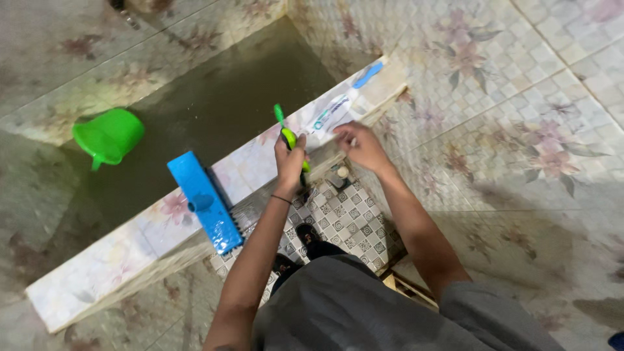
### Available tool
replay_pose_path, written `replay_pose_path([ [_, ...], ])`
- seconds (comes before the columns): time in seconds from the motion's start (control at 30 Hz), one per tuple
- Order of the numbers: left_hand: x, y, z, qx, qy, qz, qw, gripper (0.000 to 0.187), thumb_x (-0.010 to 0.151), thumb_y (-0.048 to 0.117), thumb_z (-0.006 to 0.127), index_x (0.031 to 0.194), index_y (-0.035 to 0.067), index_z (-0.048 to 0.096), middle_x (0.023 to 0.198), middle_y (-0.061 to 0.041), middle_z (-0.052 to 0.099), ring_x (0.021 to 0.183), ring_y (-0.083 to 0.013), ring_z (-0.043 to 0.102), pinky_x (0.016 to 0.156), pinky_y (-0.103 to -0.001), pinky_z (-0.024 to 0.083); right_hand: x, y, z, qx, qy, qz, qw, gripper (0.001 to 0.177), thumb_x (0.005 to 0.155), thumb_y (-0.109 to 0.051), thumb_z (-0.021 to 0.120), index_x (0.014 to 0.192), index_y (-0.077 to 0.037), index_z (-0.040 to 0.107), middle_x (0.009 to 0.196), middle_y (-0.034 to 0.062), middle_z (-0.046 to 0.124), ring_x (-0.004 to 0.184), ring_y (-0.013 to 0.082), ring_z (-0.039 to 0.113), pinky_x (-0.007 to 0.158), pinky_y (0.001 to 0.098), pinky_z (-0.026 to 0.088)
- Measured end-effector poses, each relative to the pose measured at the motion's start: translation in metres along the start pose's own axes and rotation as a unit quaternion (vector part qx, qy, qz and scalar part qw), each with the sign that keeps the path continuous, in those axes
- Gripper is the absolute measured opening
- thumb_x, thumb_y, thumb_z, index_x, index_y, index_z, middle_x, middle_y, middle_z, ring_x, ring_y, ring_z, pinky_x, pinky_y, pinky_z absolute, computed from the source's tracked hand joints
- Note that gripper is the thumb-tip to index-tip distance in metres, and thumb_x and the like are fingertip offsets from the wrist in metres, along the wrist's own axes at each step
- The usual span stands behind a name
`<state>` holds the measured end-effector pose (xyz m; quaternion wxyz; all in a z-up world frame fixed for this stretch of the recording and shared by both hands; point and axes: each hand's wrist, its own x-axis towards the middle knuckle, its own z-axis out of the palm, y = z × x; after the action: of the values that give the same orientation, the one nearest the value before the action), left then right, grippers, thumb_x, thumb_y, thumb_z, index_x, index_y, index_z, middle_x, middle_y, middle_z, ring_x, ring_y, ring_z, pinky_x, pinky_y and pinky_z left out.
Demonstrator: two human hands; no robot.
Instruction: The person cleans a tiled bathroom shelf by first moving items aside, then scrubbing the surface with a blue scrubber. They apply a cleaning agent from a pouch and continue scrubbing the shelf with the tool and their hands.
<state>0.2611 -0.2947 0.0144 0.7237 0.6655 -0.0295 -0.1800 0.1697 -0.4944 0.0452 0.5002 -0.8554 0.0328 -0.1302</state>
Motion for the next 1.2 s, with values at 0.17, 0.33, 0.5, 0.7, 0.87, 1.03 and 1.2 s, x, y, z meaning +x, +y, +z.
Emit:
replay_pose_path([
  [0.17,0.047,0.007,0.053,0.266,-0.029,0.139,0.953,0.026,0.083,0.018,0.082,0.09,0.001,0.063,0.076,-0.01,0.065,0.071,-0.0288,0.067,0.068,-0.04,0.054,0.013,0.064,-0.036,-0.06,0.191,0.124,0.972,0.028,0.088,-0.016,0.072,0.115,-0.008,0.073,0.101,0.0143,0.069,0.08,0.0236,0.069,0.074,0.0351,0.057],
  [0.33,0.076,0.016,0.1,0.447,-0.036,0.272,0.852,0.049,0.072,0.034,0.091,0.101,0.001,0.068,0.105,-0.02,0.065,0.092,-0.0416,0.068,0.078,-0.048,0.056,0.044,0.11,-0.047,-0.153,0.267,0.183,0.934,0.054,0.09,-0.04,0.074,0.138,-0.021,0.061,0.124,0.0262,0.056,0.093,0.0354,0.067,0.085,0.0439,0.056],
  [0.5,0.086,0.027,0.121,0.557,-0.105,0.14,0.812,0.066,0.07,0.042,0.09,0.117,0.003,0.065,0.117,-0.021,0.063,0.097,-0.0423,0.069,0.081,-0.049,0.056,0.078,0.132,-0.047,-0.211,0.239,0.261,0.911,0.066,0.094,-0.056,0.067,0.152,-0.034,0.047,0.138,0.0319,0.042,0.113,0.0472,0.059,0.091,0.0526,0.052],
  [0.7,0.095,0.039,0.133,0.608,-0.129,0.088,0.778,0.048,0.078,0.039,0.082,0.111,0.005,0.072,0.107,-0.019,0.074,0.1,-0.0369,0.073,0.088,-0.044,0.058,0.088,0.129,-0.052,-0.221,0.25,0.322,0.886,0.062,0.081,-0.052,0.079,0.135,-0.03,0.057,0.131,0.0227,0.053,0.118,0.0402,0.061,0.094,0.051,0.053],
  [0.87,0.102,0.062,0.135,0.575,-0.115,0.071,0.807,0.056,0.073,0.049,0.081,0.105,0.003,0.074,0.105,-0.025,0.074,0.102,-0.0417,0.071,0.092,-0.047,0.055,0.087,0.126,-0.05,-0.186,0.283,0.351,0.873,0.087,0.07,-0.037,0.087,0.14,-0.012,0.041,0.129,0.026,0.052,0.11,0.0449,0.062,0.089,0.0515,0.053],
  [1.03,0.125,0.074,0.159,0.491,-0.089,0.062,0.864,0.057,0.07,0.046,0.081,0.104,0.001,0.074,0.103,-0.027,0.073,0.1,-0.0437,0.07,0.089,-0.049,0.055,0.073,0.137,-0.045,-0.035,0.367,0.285,0.885,0.091,0.069,-0.029,0.086,0.136,0.005,0.036,0.12,0.0226,0.065,0.106,0.0365,0.068,0.09,0.0463,0.054],
  [1.2,0.157,0.063,0.192,0.476,-0.099,0.029,0.873,0.053,0.071,0.044,0.083,0.099,0.0,0.076,0.103,-0.026,0.074,0.101,-0.0427,0.071,0.089,-0.049,0.056,0.074,0.145,-0.053,0.26,0.364,0.235,0.863,0.055,0.073,-0.015,0.079,0.122,0.003,0.061,0.11,0.0178,0.075,0.094,0.0293,0.073,0.082,0.041,0.06],
])
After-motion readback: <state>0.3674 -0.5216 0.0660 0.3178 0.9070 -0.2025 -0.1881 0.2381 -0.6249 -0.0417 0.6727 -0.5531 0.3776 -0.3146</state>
